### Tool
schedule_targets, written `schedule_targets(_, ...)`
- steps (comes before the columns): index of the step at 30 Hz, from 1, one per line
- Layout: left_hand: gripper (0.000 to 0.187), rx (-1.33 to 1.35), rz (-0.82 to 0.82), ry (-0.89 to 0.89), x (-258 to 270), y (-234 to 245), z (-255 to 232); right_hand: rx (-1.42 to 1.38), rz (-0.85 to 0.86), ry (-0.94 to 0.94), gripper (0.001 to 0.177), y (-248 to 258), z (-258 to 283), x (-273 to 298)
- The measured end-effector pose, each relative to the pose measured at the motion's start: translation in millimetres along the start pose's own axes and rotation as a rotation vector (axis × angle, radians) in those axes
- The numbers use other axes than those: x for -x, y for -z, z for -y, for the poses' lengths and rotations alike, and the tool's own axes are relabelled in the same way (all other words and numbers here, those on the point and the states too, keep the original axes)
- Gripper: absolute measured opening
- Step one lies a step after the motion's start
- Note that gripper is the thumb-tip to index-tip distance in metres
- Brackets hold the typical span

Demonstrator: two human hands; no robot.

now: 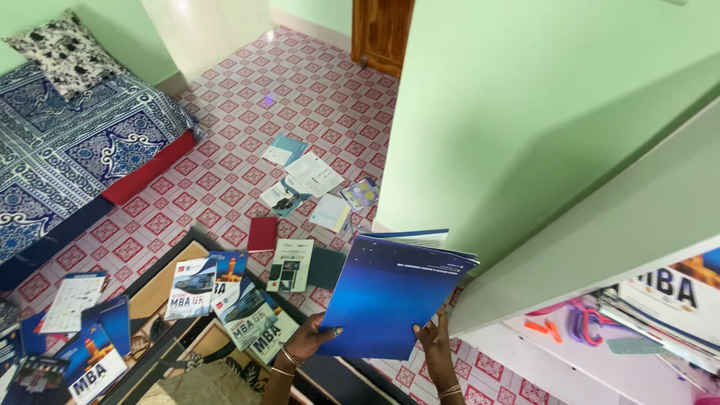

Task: The person gathers several brochures and documents from the floor and places them onto a white shelf one by one.

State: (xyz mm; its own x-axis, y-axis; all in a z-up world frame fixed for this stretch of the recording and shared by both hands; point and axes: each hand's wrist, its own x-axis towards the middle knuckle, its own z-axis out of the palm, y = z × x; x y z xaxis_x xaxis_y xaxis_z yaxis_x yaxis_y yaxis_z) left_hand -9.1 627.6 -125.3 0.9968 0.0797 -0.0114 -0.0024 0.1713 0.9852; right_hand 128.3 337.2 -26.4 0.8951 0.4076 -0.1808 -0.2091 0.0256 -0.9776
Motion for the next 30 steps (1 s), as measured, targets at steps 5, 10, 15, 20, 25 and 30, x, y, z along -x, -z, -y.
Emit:
schedule_targets(5,0.038,0.142,0.052,0.101,-34,-73,-11,-0.039,0.019,0.016,0.043,75,15,20)
schedule_targets(10,0.038,0.048,0.075,0.187,-51,-179,19,-0.09,-0.044,0.0,0.032,196,-8,48)
schedule_targets(15,0.033,0.051,0.204,0.135,-77,-290,48,-0.052,-0.231,-0.006,0.035,300,9,94)
schedule_targets(20,0.028,0.121,0.33,0.077,-121,-397,48,0.007,-0.469,0.044,0.034,394,13,130)
schedule_targets(25,0.038,0.12,0.354,0.142,-162,-472,1,0.036,-0.578,0.142,0.032,454,34,139)
schedule_targets(30,0.055,0.2,0.319,0.216,-196,-514,-26,0.056,-0.604,0.135,0.035,464,89,128)
